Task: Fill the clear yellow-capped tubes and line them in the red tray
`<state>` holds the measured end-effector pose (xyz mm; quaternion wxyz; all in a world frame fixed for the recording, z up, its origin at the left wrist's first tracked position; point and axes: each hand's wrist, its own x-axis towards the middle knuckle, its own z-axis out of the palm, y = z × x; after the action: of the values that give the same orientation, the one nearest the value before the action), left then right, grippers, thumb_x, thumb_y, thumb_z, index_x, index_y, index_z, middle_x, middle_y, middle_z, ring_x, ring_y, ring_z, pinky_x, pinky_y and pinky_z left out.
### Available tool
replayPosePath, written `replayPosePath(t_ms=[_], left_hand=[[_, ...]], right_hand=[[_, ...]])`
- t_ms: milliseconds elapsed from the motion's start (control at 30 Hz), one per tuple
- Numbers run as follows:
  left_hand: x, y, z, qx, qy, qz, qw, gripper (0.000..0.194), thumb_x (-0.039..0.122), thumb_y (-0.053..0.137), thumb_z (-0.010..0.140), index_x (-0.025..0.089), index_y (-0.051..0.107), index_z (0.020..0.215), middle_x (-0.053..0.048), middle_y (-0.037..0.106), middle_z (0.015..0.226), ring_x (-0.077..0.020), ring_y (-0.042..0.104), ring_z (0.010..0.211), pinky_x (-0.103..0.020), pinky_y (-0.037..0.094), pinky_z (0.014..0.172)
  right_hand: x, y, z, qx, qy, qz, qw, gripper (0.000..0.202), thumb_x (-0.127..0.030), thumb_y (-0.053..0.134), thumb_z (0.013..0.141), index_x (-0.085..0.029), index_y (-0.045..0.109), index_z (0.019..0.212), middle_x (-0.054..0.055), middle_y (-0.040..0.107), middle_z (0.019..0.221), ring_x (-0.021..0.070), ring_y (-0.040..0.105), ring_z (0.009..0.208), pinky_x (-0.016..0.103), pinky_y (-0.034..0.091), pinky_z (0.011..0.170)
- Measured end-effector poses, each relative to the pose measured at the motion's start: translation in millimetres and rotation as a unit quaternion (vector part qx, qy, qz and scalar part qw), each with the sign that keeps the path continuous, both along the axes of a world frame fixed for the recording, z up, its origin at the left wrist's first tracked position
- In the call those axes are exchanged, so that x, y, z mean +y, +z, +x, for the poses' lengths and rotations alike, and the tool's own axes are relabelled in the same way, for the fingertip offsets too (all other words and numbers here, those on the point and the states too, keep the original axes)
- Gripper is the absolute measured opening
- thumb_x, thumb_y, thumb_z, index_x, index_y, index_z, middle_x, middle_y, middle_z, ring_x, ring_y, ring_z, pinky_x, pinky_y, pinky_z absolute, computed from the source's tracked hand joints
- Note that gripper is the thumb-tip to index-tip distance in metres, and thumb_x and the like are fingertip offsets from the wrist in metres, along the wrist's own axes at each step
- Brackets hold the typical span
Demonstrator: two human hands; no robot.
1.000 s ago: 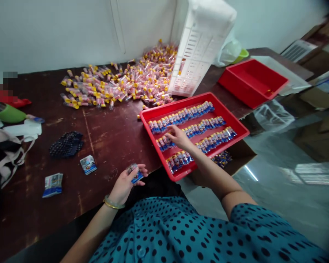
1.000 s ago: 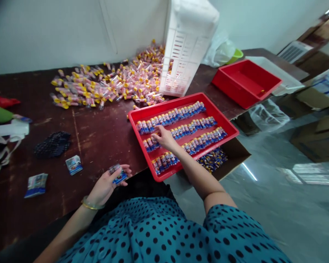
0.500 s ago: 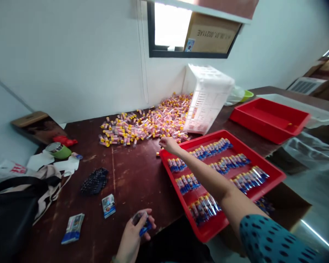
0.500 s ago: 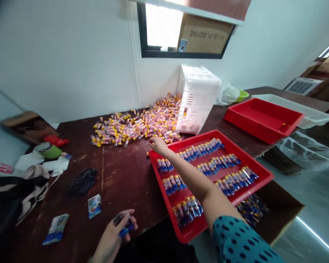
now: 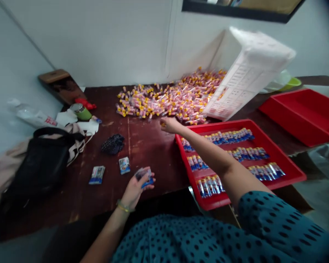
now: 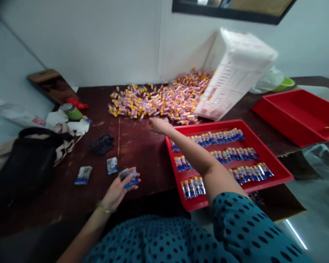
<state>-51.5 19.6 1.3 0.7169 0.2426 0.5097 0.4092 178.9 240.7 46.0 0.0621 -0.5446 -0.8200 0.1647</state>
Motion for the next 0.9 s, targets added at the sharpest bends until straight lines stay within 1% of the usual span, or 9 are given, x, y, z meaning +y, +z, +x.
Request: replayPosePath(t_ms=[100, 200, 333, 400, 500, 567, 667, 767, 900], left_hand=[[1.8, -0.5, 2.4, -0.006, 0.02, -0.006, 1.0, 0.041, 0.038, 0.083, 0.067, 0.012, 0.068, 0.095, -0.008, 0.074, 0.082, -0.0212, 0.072, 0.068, -0.028, 0.057, 0.052], [0.7, -1.8, 10.4, 0.016, 0.076, 0.026, 0.997, 0.04, 0.036, 0.087, 0.061, 0.013, 0.066, 0.088, -0.004, 0.072, 0.074, -0.0181, 0.069, 0.059, -0.024, 0.053, 0.043], [-4.3, 3.6, 24.6, 0.024, 0.135, 0.083, 0.987, 0.038, 0.033, 0.088, 0.058, 0.014, 0.066, 0.083, 0.0, 0.069, 0.075, -0.0151, 0.065, 0.062, -0.025, 0.055, 0.046], [-6.9, 7.7, 28.3, 0.015, 0.11, 0.096, 0.989, 0.038, 0.031, 0.088, 0.059, 0.015, 0.069, 0.088, -0.001, 0.069, 0.081, -0.015, 0.065, 0.067, -0.026, 0.057, 0.05], [-9.6, 10.4, 28.9, 0.015, 0.009, 0.093, 0.995, 0.038, 0.029, 0.086, 0.061, 0.014, 0.072, 0.093, -0.003, 0.071, 0.086, -0.0169, 0.065, 0.074, -0.028, 0.059, 0.056], [-10.8, 9.2, 27.9, 0.043, -0.035, 0.093, 0.994, 0.033, 0.032, 0.084, 0.064, 0.013, 0.073, 0.088, -0.004, 0.071, 0.081, -0.0166, 0.065, 0.07, -0.028, 0.058, 0.057], [-12.6, 6.1, 26.3, 0.07, -0.07, 0.095, 0.991, 0.027, 0.035, 0.081, 0.068, 0.012, 0.074, 0.081, -0.003, 0.07, 0.073, -0.0145, 0.063, 0.062, -0.027, 0.055, 0.057], [-13.4, 6.0, 25.1, 0.042, -0.094, 0.082, 0.991, 0.026, 0.034, 0.082, 0.068, 0.013, 0.073, 0.078, -0.004, 0.07, 0.071, -0.0148, 0.062, 0.061, -0.025, 0.052, 0.054], [-10.1, 8.9, 23.7, 0.044, -0.103, 0.092, 0.989, 0.026, 0.031, 0.085, 0.062, 0.014, 0.067, 0.062, -0.002, 0.065, 0.06, -0.0115, 0.056, 0.052, -0.022, 0.044, 0.047]], right_hand=[[-45.2, 5.8, -5.7, 0.12, 0.123, -0.012, 0.985, 0.019, -0.011, 0.051, 0.087, -0.013, 0.068, 0.096, 0.007, 0.064, 0.099, 0.016, 0.06, 0.093, 0.028, 0.047, 0.087], [-104.5, 6.1, -15.3, 0.257, 0.226, -0.041, 0.939, 0.018, -0.014, 0.052, 0.089, -0.015, 0.07, 0.087, 0.006, 0.057, 0.099, 0.0146, 0.059, 0.091, 0.029, 0.047, 0.089], [-160.6, 1.6, -23.4, 0.289, 0.201, -0.048, 0.935, 0.011, -0.025, 0.064, 0.088, -0.015, 0.069, 0.09, 0.007, 0.053, 0.102, 0.0152, 0.058, 0.088, 0.029, 0.049, 0.085], [-171.0, -0.1, -22.1, 0.289, 0.185, -0.041, 0.938, 0.012, -0.025, 0.062, 0.09, -0.015, 0.068, 0.087, 0.007, 0.052, 0.101, 0.0153, 0.057, 0.089, 0.03, 0.049, 0.087], [-174.7, 0.6, -15.4, 0.277, 0.183, -0.043, 0.942, 0.012, -0.024, 0.061, 0.091, -0.015, 0.068, 0.086, 0.007, 0.053, 0.101, 0.0156, 0.058, 0.09, 0.031, 0.049, 0.088], [-176.0, 2.3, -11.0, 0.271, 0.187, -0.047, 0.943, 0.012, -0.024, 0.063, 0.091, -0.015, 0.068, 0.087, 0.007, 0.053, 0.102, 0.0156, 0.058, 0.09, 0.031, 0.05, 0.087], [-179.6, 3.9, -6.6, 0.27, 0.179, -0.048, 0.945, 0.011, -0.024, 0.064, 0.09, -0.014, 0.068, 0.087, 0.007, 0.053, 0.102, 0.0156, 0.059, 0.089, 0.03, 0.05, 0.086], [-182.1, 3.6, -0.8, 0.288, 0.158, -0.046, 0.943, 0.013, -0.025, 0.062, 0.091, -0.015, 0.069, 0.087, 0.007, 0.054, 0.101, 0.0165, 0.059, 0.093, 0.032, 0.05, 0.089], [-180.9, 4.2, 17.0, 0.379, 0.083, -0.049, 0.921, 0.019, -0.026, 0.052, 0.096, -0.019, 0.066, 0.106, 0.007, 0.059, 0.106, 0.0174, 0.06, 0.1, 0.035, 0.049, 0.094]])
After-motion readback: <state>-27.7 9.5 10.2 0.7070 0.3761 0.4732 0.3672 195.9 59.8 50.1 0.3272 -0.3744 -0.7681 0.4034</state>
